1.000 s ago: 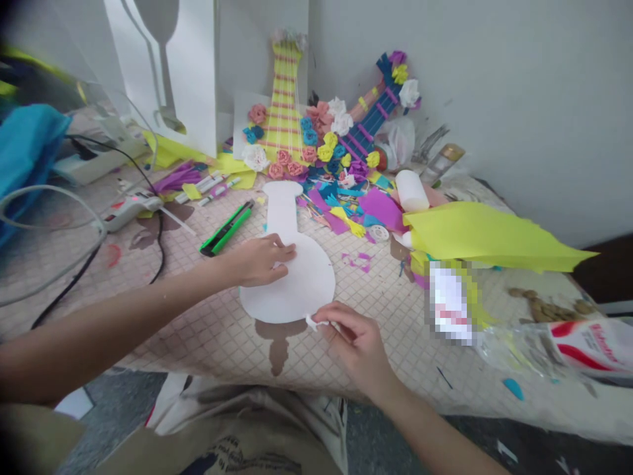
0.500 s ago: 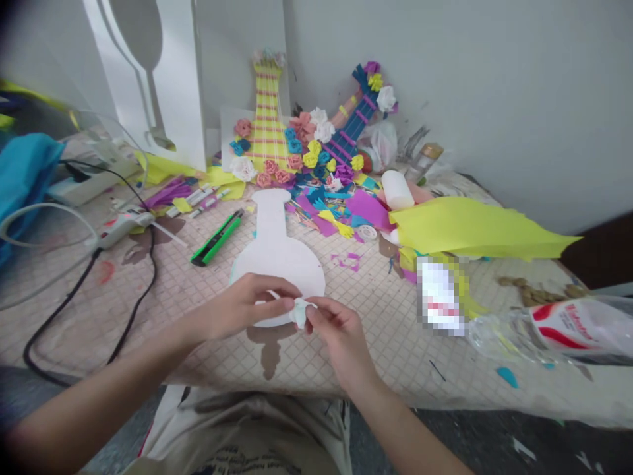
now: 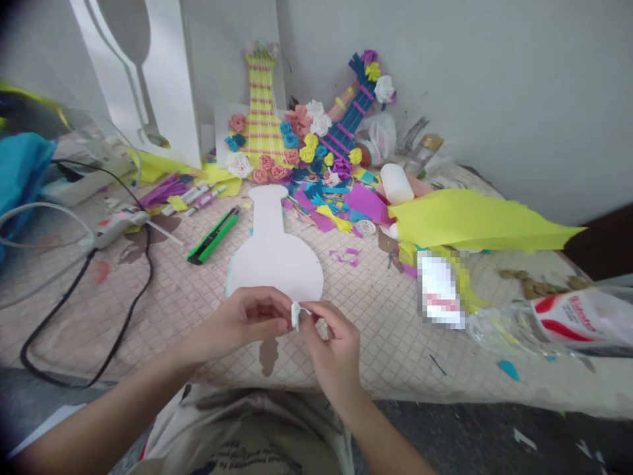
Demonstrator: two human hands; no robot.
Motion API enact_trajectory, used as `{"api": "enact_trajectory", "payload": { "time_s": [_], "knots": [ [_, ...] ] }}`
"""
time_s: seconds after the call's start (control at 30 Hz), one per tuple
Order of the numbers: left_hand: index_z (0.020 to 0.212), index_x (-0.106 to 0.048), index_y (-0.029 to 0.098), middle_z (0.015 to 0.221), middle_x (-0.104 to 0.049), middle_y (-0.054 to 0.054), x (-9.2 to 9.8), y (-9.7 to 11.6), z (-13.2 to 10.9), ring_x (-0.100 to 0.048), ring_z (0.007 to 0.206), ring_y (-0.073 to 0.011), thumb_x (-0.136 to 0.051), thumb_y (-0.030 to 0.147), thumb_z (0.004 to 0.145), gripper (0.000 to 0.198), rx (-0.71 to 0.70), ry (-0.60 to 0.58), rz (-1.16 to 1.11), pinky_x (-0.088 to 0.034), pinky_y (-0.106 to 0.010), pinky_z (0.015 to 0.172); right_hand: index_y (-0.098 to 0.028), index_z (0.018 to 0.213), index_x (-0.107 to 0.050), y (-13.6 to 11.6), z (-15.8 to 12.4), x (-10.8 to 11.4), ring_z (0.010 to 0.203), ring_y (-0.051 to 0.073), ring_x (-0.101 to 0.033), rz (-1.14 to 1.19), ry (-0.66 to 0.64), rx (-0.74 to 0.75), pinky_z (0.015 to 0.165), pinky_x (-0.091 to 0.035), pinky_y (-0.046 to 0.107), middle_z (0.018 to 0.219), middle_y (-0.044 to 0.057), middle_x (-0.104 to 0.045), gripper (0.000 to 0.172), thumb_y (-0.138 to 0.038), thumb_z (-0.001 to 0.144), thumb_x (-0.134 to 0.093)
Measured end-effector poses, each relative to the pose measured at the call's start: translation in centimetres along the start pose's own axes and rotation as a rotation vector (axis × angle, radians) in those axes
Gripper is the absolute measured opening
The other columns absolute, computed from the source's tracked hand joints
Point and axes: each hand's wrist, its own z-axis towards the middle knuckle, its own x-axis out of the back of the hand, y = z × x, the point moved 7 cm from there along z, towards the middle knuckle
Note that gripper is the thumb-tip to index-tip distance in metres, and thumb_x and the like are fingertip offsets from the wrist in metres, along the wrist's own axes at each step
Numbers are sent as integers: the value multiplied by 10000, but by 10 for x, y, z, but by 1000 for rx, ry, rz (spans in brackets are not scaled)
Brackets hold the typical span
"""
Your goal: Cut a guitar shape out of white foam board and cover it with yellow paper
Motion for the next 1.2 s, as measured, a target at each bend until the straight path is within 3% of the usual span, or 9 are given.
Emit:
{"api": "enact_trajectory", "payload": {
  "time_s": [0.07, 0.23, 0.4, 0.57, 0.67, 0.73, 0.83, 1.03, 1.2],
  "knots": [
    [805, -632, 127, 734, -622, -17, 3, -4, 1, -571, 651, -95, -697, 264, 703, 183, -11, 48, 38, -461, -200, 602, -247, 864, -688, 3, -1, -2, 705, 116, -604, 30, -18, -51, 621, -481, 217, 788, -7, -672, 133, -162, 806, -604],
    [771, -600, 145, 618, -587, 12, 3, -13, -1, -562, 515, -93, -674, 373, 731, 243, 22, 97, 89, -446, -195, 487, -243, 853, -672, 2, -2, -2, 863, 145, -595, 84, -37, -20, 719, -484, 247, 887, 16, -652, 116, -170, 820, -588],
    [778, -577, 144, 623, -592, 4, 4, -17, -5, -562, 499, -93, -606, 388, 786, 246, 16, 144, 152, -432, -191, 472, -223, 845, -665, 5, -3, -7, 730, 131, -603, 71, -101, -99, 637, -494, 236, 814, 14, -662, 67, -200, 799, -622],
    [793, -584, 157, 649, -585, 15, 7, -17, -11, -553, 550, -84, -580, 319, 811, 163, -42, 274, 375, -440, -179, 525, -210, 809, -638, -13, -5, -4, 677, 126, -597, -174, 37, 139, 636, -496, 247, 745, 5, -651, 108, -111, 774, -611],
    [898, -589, 164, 724, -595, 2, 0, -20, -12, -554, 540, -85, -550, 340, 837, 190, -61, 215, 255, -440, -182, 470, -219, 860, -641, -23, -9, -5, 735, 146, -627, -274, 78, 280, 675, -510, 270, 793, 29, -672, 181, -70, 779, -582],
    [924, -599, 157, 789, -617, -23, -2, -19, -13, -592, 634, -107, -566, 312, 831, 184, -101, 193, 175, -478, -196, 527, -228, 897, -648, -25, -10, -5, 769, 157, -639, -289, 82, 310, 697, -518, 285, 823, 40, -680, 216, -62, 785, -567],
    [895, -610, 146, 812, -636, -39, 0, -18, -14, -616, 731, -128, -609, 278, 803, 161, -133, 222, 150, -508, -221, 634, -233, 919, -656, -24, -11, -5, 807, 166, -640, -227, 53, 278, 704, -522, 294, 853, 44, -678, 239, -60, 790, -551],
    [844, -586, 151, 633, -593, 16, 3, -27, -13, -546, 473, -76, -596, 345, 810, 197, -46, 255, 179, -450, -189, 473, -236, 958, -684, -22, -13, -7, 850, 164, -620, -64, -57, 151, 723, -517, 287, 921, 46, -661, 233, -116, 825, -535],
    [795, -605, 139, 667, -617, -7, 5, -29, -14, -577, 552, -90, -624, 309, 780, 171, -67, 308, 201, -457, -176, 490, -246, 889, -691, -4, -14, -10, 823, 148, -610, 74, -57, -38, 716, -510, 271, 892, 26, -662, 136, -179, 824, -591]
  ]
}}
